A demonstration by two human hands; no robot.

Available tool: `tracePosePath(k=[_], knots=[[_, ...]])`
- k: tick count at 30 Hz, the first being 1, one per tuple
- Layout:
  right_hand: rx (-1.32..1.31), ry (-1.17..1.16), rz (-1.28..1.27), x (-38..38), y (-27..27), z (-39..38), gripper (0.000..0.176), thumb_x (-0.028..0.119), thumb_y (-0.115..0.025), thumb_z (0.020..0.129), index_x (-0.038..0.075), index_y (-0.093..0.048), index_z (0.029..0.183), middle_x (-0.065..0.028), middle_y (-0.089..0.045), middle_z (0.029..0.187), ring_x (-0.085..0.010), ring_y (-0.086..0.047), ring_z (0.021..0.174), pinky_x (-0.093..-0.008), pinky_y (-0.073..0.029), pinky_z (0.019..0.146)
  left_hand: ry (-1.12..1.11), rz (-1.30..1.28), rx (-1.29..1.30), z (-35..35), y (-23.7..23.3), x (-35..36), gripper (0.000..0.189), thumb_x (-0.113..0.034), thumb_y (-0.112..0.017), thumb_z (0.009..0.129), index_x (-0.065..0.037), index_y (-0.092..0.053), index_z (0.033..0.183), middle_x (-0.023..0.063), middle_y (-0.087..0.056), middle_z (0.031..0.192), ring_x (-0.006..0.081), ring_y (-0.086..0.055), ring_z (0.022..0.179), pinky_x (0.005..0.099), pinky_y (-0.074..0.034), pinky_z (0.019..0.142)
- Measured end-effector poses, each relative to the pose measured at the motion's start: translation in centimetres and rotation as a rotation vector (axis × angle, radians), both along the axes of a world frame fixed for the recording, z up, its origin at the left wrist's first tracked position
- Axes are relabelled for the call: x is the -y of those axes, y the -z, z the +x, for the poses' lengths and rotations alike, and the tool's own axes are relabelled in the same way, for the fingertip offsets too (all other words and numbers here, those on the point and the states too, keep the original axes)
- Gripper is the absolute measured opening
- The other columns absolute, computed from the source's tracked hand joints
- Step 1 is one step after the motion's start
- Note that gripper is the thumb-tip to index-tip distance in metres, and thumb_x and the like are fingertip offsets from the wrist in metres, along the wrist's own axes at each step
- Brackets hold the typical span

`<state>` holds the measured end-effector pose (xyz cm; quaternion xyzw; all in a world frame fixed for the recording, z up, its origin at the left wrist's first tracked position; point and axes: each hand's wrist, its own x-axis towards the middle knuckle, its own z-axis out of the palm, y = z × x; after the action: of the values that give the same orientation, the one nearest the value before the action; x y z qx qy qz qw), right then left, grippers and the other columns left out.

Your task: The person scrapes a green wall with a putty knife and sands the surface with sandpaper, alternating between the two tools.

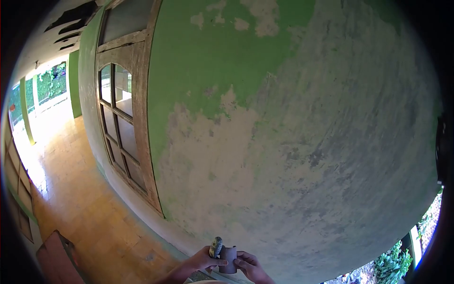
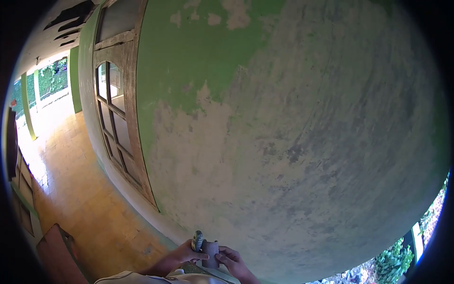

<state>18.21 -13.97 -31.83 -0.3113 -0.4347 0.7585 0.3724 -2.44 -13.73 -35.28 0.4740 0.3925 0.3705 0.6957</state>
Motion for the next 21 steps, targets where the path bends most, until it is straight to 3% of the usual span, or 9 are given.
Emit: tracePosePath(k=[2,4,6,9,15,20,21], knots=[[0.006,-0.002,0.011,-0.2,0.9,-0.2,0.011,0.003,-0.053,0.089,0.001,-0.052,0.099,-0.0066,-0.057,0.101,-0.0127,-0.055,0.094,-0.0311,-0.047,0.082,0.003,-0.014,0.103,-0.6,0.3,-0.1,0.028,-0.018,-0.075,0.074,-0.004,-0.061,0.095,-0.0013,-0.054,0.06,0.006,-0.046,0.046,0.021,-0.035,0.042],[-0.262,0.022,-0.027,-0.7,2.5,-0.2,0.013,-0.001,-0.053,0.087,0.002,-0.052,0.099,-0.0054,-0.056,0.097,-0.014,-0.056,0.092,-0.033,-0.048,0.083,0.01,-0.03,0.205,-1.3,0.3,-0.1,0.025,-0.015,-0.073,0.076,-0.004,-0.06,0.094,-0.0005,-0.055,0.061,0.0062,-0.046,0.046,0.0213,-0.035,0.042],[-0.235,0.017,-0.013,-1.0,2.8,-0.3,0.015,-0.003,-0.053,0.086,0.003,-0.051,0.1,-0.0048,-0.056,0.097,-0.0143,-0.056,0.091,-0.0333,-0.048,0.082,0.003,-0.125,0.393,-2.0,0.0,-0.2,0.023,-0.008,-0.07,0.077,-0.003,-0.058,0.096,0.0018,-0.056,0.065,0.0072,-0.045,0.045,0.022,-0.033,0.04],[-0.207,0.021,-0.008,-0.8,2.3,-1.1,0.019,-0.004,-0.054,0.084,0.004,-0.05,0.101,-0.0043,-0.055,0.097,-0.0148,-0.056,0.091,-0.0335,-0.048,0.082,-0.066,-0.129,0.458,-2.7,-0.3,-0.1,0.026,-0.002,-0.069,0.075,-0.002,-0.056,0.097,0.0037,-0.057,0.07,0.0081,-0.044,0.045,0.0222,-0.033,0.04],[-0.247,0.012,-0.108,-0.9,2.4,-1.2,0.024,-0.005,-0.055,0.083,0.005,-0.049,0.104,-0.0051,-0.055,0.101,-0.0158,-0.056,0.095,-0.0344,-0.047,0.085,-0.067,-0.073,0.431,-3.6,-0.2,-0.2,0.026,0.002,-0.071,0.071,-0.004,-0.053,0.088,0.002,-0.055,0.067,0.0083,-0.045,0.044,0.0218,-0.033,0.04],[-0.279,-0.067,-0.132,-1.3,2.7,-1.6,0.028,-0.005,-0.055,0.084,0.003,-0.048,0.109,-0.0065,-0.055,0.106,-0.0169,-0.055,0.099,-0.0344,-0.045,0.089,-0.09,-0.059,0.411,-3.8,0.3,-0.3,0.023,0.003,-0.068,0.072,-0.004,-0.056,0.09,0.0017,-0.054,0.066,0.0072,-0.042,0.041,0.0201,-0.03,0.038],[-0.24,-0.103,-0.154,-0.8,0.7,-2.1,0.028,-0.004,-0.055,0.084,0.002,-0.048,0.11,-0.007,-0.056,0.107,-0.017,-0.056,0.099,-0.034,-0.045,0.089,-0.112,-0.105,0.36,-3.8,-0.2,-0.2,0.025,0.004,-0.068,0.072,-0.004,-0.056,0.092,0.0016,-0.054,0.066,0.0071,-0.042,0.041,0.0198,-0.03,0.038]])
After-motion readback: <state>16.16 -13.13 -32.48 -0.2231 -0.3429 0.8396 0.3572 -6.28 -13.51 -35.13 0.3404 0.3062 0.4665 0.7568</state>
